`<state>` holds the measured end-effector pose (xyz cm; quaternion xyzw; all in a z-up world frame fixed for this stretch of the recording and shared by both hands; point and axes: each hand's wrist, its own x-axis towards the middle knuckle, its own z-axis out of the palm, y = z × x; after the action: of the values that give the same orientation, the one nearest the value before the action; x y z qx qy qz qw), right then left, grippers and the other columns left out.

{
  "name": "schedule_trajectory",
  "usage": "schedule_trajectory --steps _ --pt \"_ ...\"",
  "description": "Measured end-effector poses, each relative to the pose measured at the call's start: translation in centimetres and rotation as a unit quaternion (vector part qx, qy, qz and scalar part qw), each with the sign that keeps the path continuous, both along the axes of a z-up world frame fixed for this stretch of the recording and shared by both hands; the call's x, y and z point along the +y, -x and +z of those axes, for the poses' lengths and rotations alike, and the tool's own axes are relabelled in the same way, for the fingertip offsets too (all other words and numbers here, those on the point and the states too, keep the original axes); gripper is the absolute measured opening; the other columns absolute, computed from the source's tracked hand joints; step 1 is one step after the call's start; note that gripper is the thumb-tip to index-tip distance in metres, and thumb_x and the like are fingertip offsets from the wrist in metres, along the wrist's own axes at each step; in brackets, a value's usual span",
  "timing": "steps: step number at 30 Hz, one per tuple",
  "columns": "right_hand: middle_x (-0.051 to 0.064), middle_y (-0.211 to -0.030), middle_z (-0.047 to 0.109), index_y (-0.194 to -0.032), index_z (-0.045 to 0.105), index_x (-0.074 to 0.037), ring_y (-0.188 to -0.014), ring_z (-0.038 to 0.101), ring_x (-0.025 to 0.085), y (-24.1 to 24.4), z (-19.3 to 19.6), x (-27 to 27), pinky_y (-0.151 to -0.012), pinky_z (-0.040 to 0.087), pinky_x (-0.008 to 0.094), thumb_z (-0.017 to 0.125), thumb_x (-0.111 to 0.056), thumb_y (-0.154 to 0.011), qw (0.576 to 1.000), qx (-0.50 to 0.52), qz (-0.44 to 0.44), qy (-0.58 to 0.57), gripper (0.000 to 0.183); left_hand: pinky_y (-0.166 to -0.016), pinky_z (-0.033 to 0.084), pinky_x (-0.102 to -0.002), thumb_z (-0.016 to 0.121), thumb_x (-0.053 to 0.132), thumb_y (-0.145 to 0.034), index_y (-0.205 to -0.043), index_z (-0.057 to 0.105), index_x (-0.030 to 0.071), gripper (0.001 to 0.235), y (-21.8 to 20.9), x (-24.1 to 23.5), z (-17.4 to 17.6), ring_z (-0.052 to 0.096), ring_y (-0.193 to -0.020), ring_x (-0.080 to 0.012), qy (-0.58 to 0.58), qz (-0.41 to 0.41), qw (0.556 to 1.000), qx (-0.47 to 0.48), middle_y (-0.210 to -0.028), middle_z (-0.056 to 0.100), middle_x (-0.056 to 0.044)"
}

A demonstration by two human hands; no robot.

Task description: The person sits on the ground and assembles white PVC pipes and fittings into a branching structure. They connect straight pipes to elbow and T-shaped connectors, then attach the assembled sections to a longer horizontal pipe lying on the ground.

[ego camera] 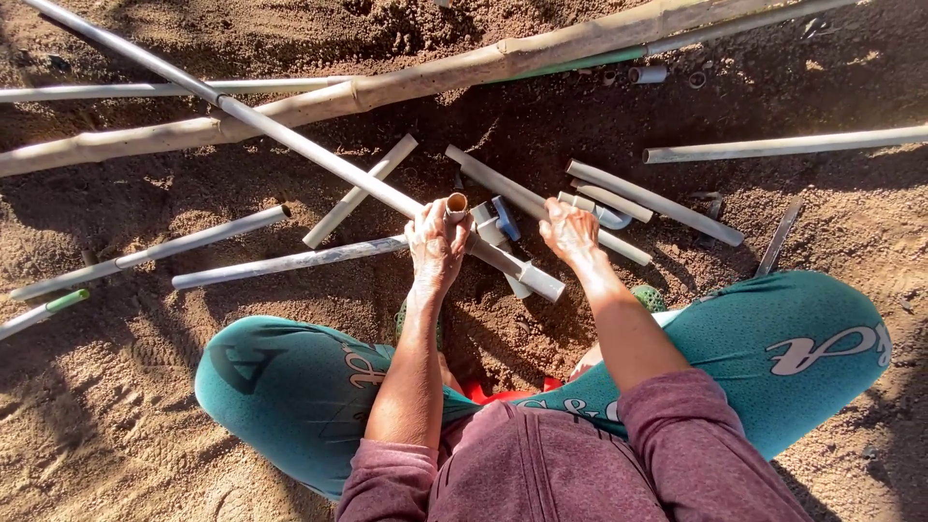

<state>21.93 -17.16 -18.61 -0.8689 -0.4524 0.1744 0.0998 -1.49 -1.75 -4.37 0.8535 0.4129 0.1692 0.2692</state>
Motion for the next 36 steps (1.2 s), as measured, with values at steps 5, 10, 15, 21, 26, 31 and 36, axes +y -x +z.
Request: schedule_trajectory --steps 5,10,15,21,26,31,36 --pt "0.021 -0.087 0.074 -0.118 0.06 -0.004 -0.064 0.072 0.037 0.6 10.4 2.6 -0.054 0.057 0.045 0.063 -0.019 -0.106 0.955 0.171 -0.099 -0.222 0.019 -0.119 0.041 -0.062 0.073 0.041 -0.103 -0.126 0.065 0.024 0.029 -0.4 -0.1 0.1 0.065 -0.129 -0.0304 0.106 0.016 0.993 -0.047 -0.121 0.075 -0.01" --pt "0.004 -0.082 0.058 -0.126 0.056 -0.001 -0.054 0.057 0.011 2.3 18.6 5.8 -0.044 0.054 0.023 0.07 -0.024 -0.095 0.828 0.394 -0.196 -0.347 0.041 -0.114 0.046 -0.062 0.074 0.037 -0.102 -0.127 0.063 0.023 0.031 -1.2 -0.5 -1.0 0.066 -0.128 -0.0342 0.08 0.002 0.996 -0.045 -0.121 0.072 -0.012" --pt "0.005 -0.083 0.06 -0.124 0.059 -0.001 -0.056 0.059 0.013 3.1 20.1 6.5 -0.046 0.055 0.024 0.071 -0.022 -0.095 0.856 0.374 -0.138 -0.328 0.038 -0.112 0.047 -0.061 0.074 0.038 -0.102 -0.125 0.063 0.023 0.03 -1.3 -0.5 -1.6 0.066 -0.128 -0.0338 0.073 0.014 0.997 -0.036 -0.119 0.072 -0.011" --pt "0.007 -0.084 0.062 -0.122 0.062 -0.002 -0.059 0.062 0.016 4.9 21.4 7.4 -0.047 0.056 0.026 0.073 -0.018 -0.095 0.89 0.342 -0.059 -0.296 0.034 -0.109 0.048 -0.061 0.074 0.04 -0.101 -0.122 0.062 0.024 0.028 -1.2 -0.5 -2.6 0.066 -0.127 -0.0332 0.066 0.024 0.997 -0.018 -0.117 0.072 -0.009" --pt "0.008 -0.086 0.065 -0.12 0.066 -0.002 -0.062 0.065 0.018 5.7 22.6 7.4 -0.049 0.058 0.027 0.074 -0.014 -0.095 0.917 0.299 0.011 -0.265 0.029 -0.107 0.049 -0.06 0.073 0.042 -0.101 -0.119 0.061 0.024 0.027 -1.1 -0.5 -3.4 0.065 -0.126 -0.0326 0.061 0.022 0.998 -0.004 -0.114 0.071 -0.008" --pt "0.01 -0.087 0.066 -0.119 0.068 -0.003 -0.064 0.068 0.02 5.5 23.8 7.4 -0.05 0.059 0.028 0.075 -0.011 -0.095 0.932 0.264 0.052 -0.241 0.026 -0.105 0.05 -0.06 0.073 0.043 -0.101 -0.116 0.061 0.025 0.027 -1.0 -0.5 -4.2 0.065 -0.126 -0.0321 0.057 0.009 0.998 0.009 -0.112 0.071 -0.006" --pt "0.011 -0.088 0.068 -0.117 0.071 -0.003 -0.066 0.07 0.022 4.6 24.8 7.4 -0.051 0.06 0.029 0.076 -0.009 -0.095 0.943 0.235 0.098 -0.215 0.024 -0.103 0.05 -0.06 0.072 0.045 -0.101 -0.114 0.06 0.025 0.027 -0.7 -0.7 -4.9 0.065 -0.125 -0.0316 0.052 0.002 0.998 0.025 -0.11 0.071 -0.005"
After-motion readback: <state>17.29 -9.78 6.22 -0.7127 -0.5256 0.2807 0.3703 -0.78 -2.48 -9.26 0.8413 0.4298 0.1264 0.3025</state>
